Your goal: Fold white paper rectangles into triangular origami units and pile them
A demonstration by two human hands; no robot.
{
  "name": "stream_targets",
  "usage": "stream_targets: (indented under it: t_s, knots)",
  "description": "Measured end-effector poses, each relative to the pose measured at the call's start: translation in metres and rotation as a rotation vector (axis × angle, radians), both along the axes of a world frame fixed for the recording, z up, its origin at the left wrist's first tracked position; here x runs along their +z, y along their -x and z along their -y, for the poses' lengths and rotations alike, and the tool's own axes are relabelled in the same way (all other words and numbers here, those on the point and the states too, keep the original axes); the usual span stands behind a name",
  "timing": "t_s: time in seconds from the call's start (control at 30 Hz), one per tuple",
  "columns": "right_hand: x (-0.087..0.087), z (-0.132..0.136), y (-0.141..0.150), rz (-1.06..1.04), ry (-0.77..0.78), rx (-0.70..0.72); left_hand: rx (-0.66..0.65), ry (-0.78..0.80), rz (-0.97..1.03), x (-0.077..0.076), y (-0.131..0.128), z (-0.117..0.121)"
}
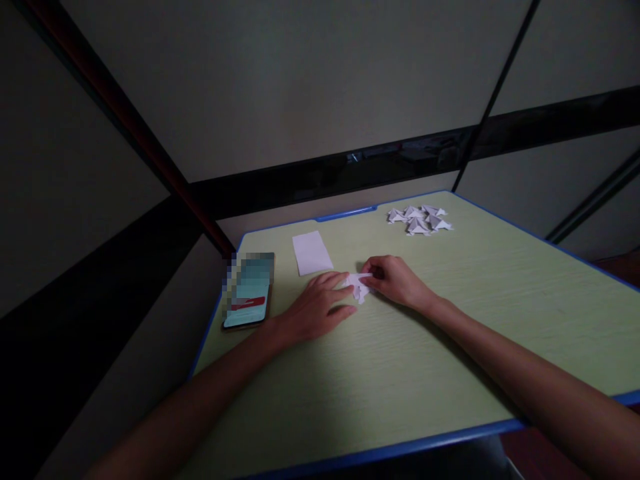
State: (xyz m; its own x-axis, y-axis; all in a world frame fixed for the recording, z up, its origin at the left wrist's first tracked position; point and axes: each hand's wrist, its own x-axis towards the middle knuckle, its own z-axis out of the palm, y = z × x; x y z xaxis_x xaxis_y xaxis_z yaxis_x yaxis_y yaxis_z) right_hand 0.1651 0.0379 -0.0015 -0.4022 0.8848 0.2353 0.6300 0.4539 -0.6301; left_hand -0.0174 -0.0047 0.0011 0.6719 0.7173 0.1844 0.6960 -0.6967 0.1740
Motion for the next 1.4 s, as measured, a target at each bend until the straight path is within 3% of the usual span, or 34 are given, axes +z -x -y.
stream_targets:
  t_s: [0.3,0.5,0.67,0.9,1.13,1.4]
  knots:
    - [0.001,0.001,0.0,-0.001,0.048,-0.011,-0.024,-0.016,-0.01,0.002,0.0,0.004]
    - [0.002,0.003,0.001,0.011,0.047,-0.039,-0.058,0.0,-0.12,0.002,0.0,0.008]
    - [-0.001,0.006,0.002,-0.024,0.015,-0.056,-0.029,-0.024,-0.122,0.002,-0.004,0.011]
    - [-0.002,0.011,0.005,0.002,-0.087,-0.073,-0.083,-0.024,-0.116,0.005,-0.007,0.009]
    - [0.002,0.01,-0.002,0.107,-0.202,0.121,-0.034,-0.031,-0.099,0.003,-0.006,0.009]
    - [0.005,0.01,-0.007,0.374,-0.391,0.306,-0.042,0.013,-0.055,0.002,-0.002,0.004]
